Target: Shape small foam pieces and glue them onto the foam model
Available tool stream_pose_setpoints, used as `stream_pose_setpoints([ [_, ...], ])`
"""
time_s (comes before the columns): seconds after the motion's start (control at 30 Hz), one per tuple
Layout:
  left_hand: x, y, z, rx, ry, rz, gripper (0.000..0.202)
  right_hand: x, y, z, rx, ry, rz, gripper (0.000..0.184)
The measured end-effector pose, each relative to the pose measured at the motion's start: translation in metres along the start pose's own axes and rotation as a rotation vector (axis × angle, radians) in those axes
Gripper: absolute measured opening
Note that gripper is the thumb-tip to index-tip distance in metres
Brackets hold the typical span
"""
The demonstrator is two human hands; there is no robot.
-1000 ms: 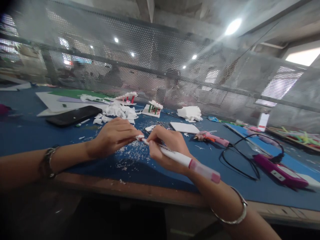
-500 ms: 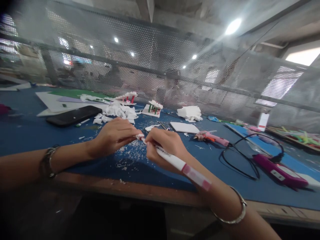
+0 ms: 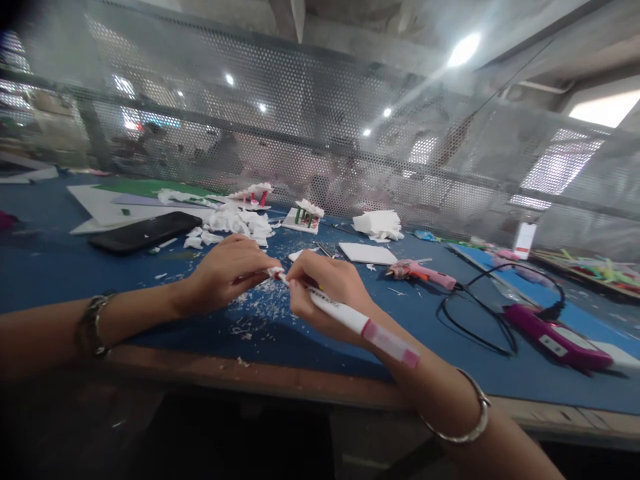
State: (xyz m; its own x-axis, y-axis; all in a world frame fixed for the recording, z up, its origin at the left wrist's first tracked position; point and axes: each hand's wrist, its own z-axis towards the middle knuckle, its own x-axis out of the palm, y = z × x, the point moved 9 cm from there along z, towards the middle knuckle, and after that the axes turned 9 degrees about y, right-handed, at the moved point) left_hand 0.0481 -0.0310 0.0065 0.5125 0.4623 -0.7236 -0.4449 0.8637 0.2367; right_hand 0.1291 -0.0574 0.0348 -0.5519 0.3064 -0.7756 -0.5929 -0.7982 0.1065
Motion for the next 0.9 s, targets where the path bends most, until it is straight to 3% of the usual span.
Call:
stream_pose_setpoints([
  [0.2, -0.0025, 0.0001, -0.0005, 0.006, -0.018, 0.007, 0.017, -0.0040, 0.0026, -0.0007, -0.006, -0.052, -0.016, 0.010],
  [0.33, -0.0050, -0.0003, -0.0006, -0.007, -0.022, 0.025, 0.016, 0.0008, 0.0045, 0.0004, -0.012, 0.002, -0.081, 0.010],
  [0.43, -0.0058, -0.0015, -0.0005, -0.010, -0.011, 0.027, 0.017, -0.0048, 0.0021, -0.0003, 0.006, -0.054, -0.064, 0.010],
  [0.57, -0.0062, -0.0028, -0.0006, -0.003, -0.014, 0.038, 0.018, 0.0018, 0.0024, 0.0013, -0.011, 0.013, -0.050, 0.010],
  [0.9, -0.0068, -0.0013, -0.0013, -0.003, -0.035, 0.023, 0.015, 0.0016, -0.0003, 0.0016, 0.025, 0.013, -0.045, 0.010],
])
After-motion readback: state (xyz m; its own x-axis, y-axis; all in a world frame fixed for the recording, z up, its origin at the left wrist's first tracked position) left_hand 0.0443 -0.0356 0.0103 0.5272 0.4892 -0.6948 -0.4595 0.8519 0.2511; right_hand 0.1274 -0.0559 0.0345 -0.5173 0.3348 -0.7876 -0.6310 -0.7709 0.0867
